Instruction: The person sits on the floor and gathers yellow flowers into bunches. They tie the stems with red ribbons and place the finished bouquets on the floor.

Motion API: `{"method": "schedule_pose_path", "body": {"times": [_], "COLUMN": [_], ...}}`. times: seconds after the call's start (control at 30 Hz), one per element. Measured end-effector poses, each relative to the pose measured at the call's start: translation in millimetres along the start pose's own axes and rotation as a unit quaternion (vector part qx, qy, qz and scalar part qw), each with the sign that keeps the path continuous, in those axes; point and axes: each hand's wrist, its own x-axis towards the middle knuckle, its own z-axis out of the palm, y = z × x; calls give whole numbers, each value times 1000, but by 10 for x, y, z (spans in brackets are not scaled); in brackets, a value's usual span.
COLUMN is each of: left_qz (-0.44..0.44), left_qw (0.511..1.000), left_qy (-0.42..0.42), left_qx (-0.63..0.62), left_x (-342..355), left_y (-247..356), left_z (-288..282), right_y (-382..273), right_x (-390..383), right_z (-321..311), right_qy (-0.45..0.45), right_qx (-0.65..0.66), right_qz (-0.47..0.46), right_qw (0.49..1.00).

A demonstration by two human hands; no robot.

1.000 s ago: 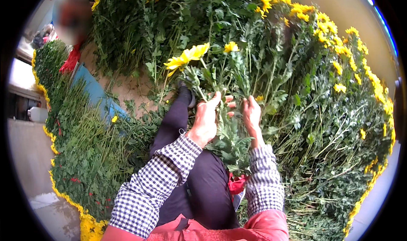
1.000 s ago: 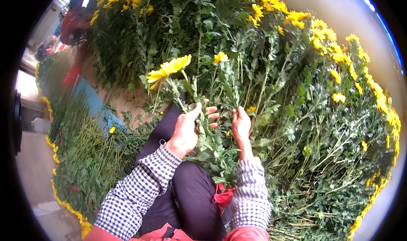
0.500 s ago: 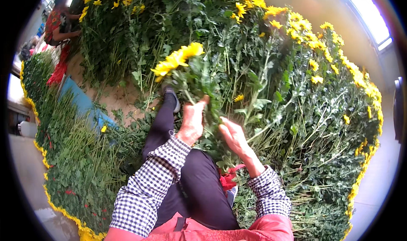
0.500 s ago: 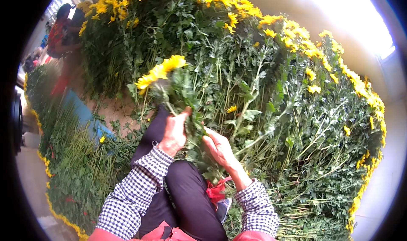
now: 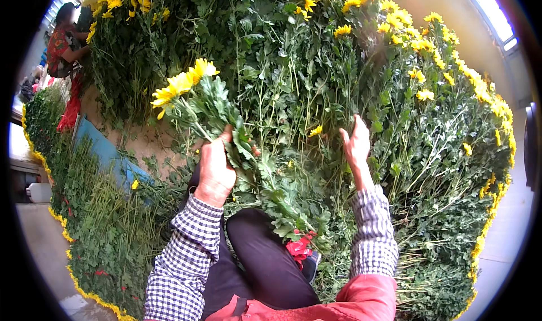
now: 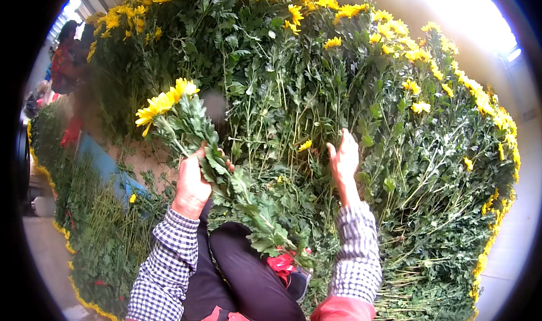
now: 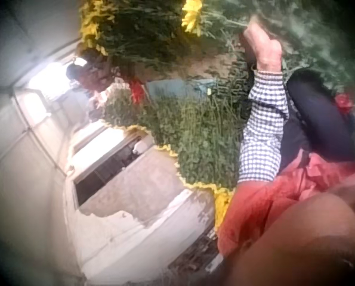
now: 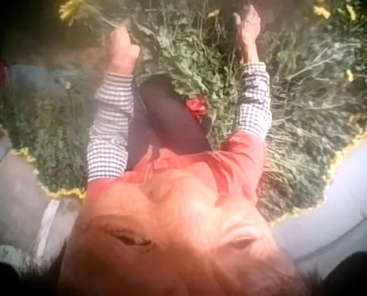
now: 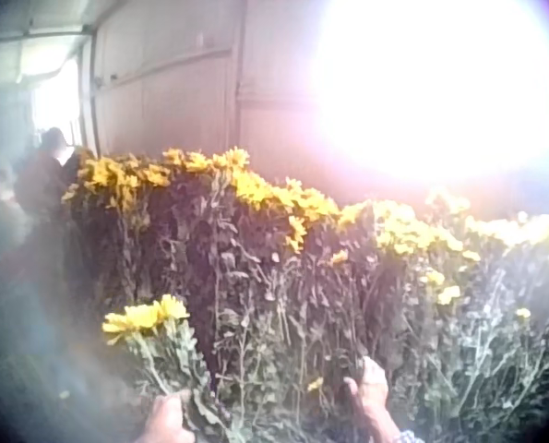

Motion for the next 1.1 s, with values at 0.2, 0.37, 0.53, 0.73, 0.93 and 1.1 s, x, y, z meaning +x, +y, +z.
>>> {"method": "schedule_pose_path", "body": {"times": [0.2,0.37,0.53,0.73,0.93,1.1], "left_qz": [61,12,-28,99,109,-76], "left_qw": [978,991,995,962,953,996], "left_qy": [-61,-53,-84,-85,-104,-23], "left_qx": [190,123,41,239,262,-26], "left_x": [-70,-121,-33,248,114,13], "left_y": [-111,-104,-215,-568,-514,-382], "left_z": [21,93,-49,-389,-264,-7], "right_y": [-204,-320,631,317,-113,-118], "right_x": [107,-626,-1716,-1613,-1274,-1276], "right_z": [262,-668,-659,-374,165,259], "right_qy": [-107,-94,-142,-164,-170,-174], "right_qx": [251,497,225,184,10,-31], "right_qz": [195,294,169,177,-33,-51], "right_qw": [942,811,949,953,985,983]}}
